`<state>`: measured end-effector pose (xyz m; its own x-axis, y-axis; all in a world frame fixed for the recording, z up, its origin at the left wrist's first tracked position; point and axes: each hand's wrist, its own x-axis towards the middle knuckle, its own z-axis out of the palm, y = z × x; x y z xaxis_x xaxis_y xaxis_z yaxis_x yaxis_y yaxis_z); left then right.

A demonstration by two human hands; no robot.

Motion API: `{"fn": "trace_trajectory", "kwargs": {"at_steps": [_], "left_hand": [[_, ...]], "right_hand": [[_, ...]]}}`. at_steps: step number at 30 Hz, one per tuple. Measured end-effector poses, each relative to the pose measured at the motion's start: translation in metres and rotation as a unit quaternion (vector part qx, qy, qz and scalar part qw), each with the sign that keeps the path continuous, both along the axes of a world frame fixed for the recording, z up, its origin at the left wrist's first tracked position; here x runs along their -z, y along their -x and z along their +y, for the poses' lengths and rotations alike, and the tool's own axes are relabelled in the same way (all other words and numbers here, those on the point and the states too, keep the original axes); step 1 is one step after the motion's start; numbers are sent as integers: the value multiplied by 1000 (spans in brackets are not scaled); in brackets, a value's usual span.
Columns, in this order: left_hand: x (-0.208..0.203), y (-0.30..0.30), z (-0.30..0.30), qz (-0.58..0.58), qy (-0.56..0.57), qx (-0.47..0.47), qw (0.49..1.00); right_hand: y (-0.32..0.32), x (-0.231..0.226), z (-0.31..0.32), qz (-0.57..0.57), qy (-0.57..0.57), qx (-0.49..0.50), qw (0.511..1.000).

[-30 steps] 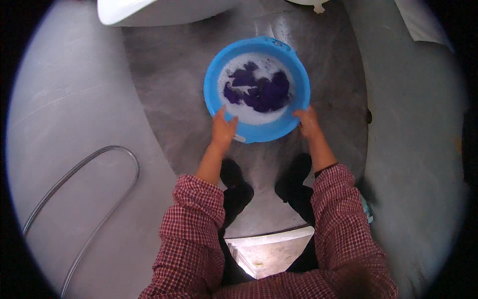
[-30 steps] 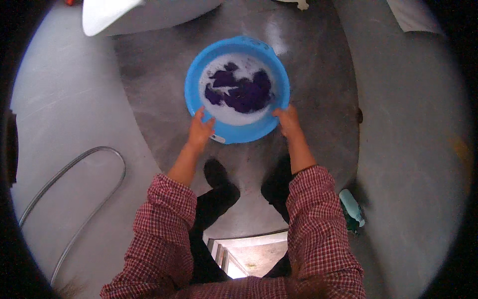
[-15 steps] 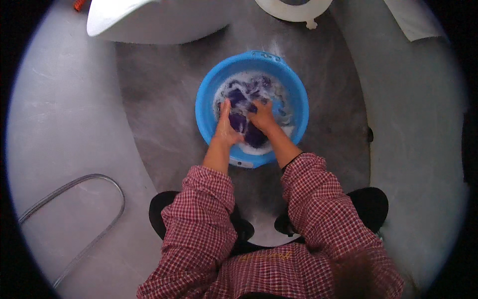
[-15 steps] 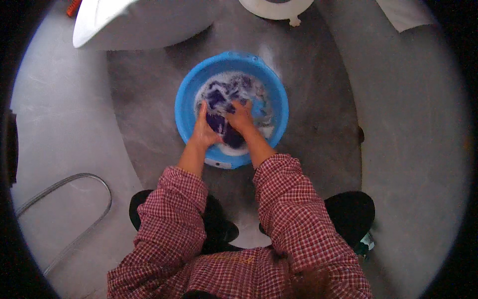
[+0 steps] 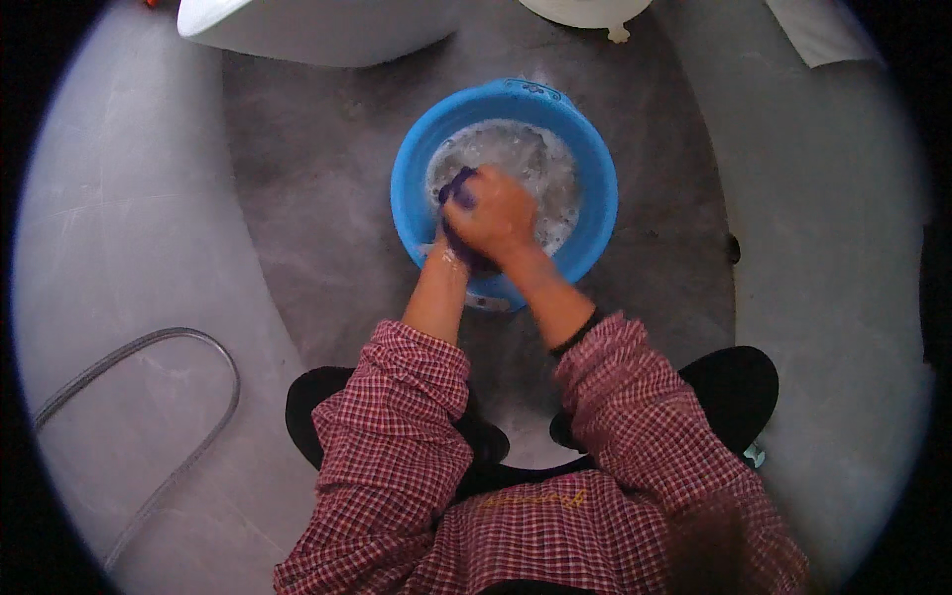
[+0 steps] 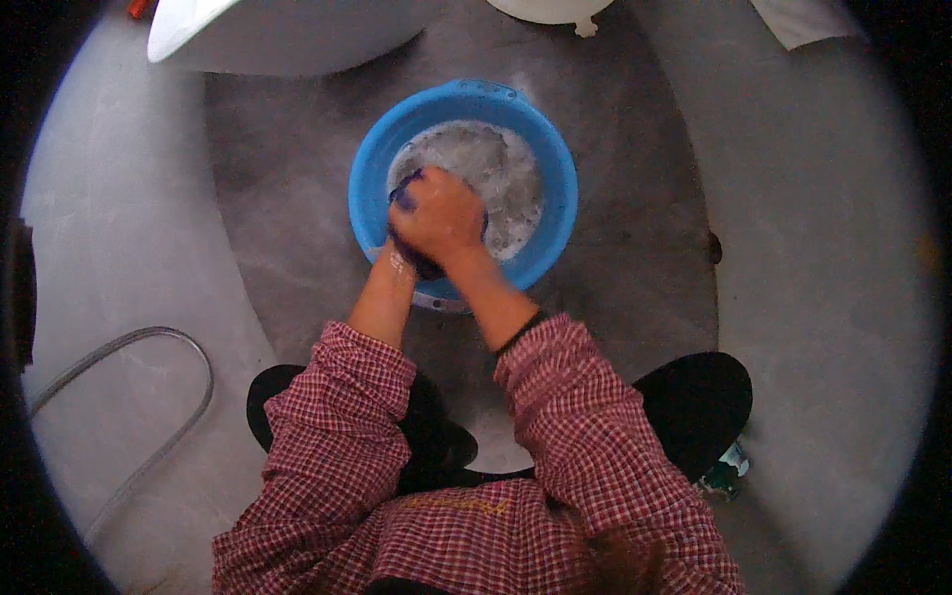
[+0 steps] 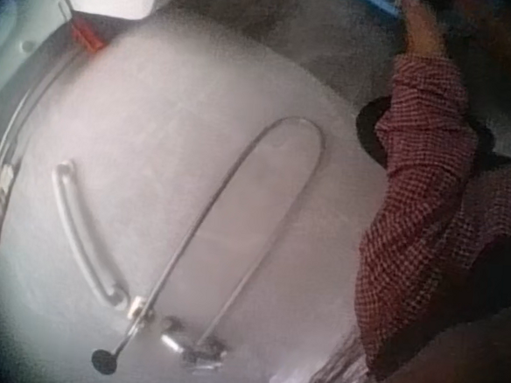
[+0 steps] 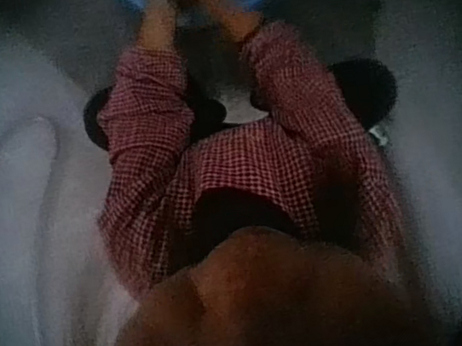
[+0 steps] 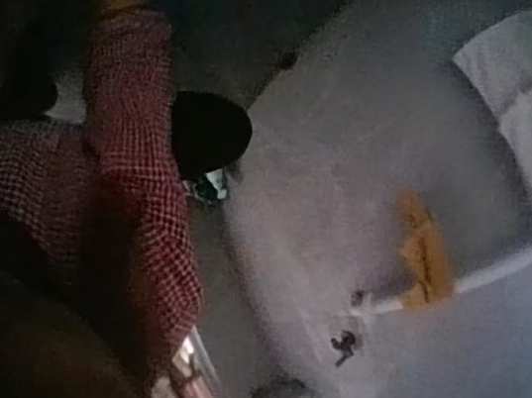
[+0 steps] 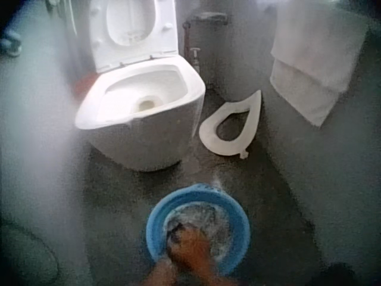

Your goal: The person washes a purple cloth by hand in a blue basin, repeatedly rinsing and wringing it under a shower head in a bathroom. The person carries the basin between the bathroom and an outdoor area, then returns to rinse and wring the cloth again before placing it in a white bucket.

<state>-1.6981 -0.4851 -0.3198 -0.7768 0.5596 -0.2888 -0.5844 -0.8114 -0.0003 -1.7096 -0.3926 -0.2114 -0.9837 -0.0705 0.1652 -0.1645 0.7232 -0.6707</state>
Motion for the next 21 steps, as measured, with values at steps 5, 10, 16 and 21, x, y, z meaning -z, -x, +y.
{"fn": "trace_trajectory", "kwargs": {"at_steps": [5, 10, 16, 21], "left_hand": [[-26, 13, -11, -131, 345, -50, 928], [-66, 5, -5, -206, 500, -41, 840], [-40, 3, 5, -130, 350, -3, 928], [-5, 18, -25, -38, 203, 1, 979]], "right_hand": [[48, 43, 48, -230, -72, 3, 970], [10, 102, 71, -294, -210, 110, 926], [-6, 89, 17, -394, 200, 88, 893], [-32, 17, -8, -223, 159, 23, 961]]}}
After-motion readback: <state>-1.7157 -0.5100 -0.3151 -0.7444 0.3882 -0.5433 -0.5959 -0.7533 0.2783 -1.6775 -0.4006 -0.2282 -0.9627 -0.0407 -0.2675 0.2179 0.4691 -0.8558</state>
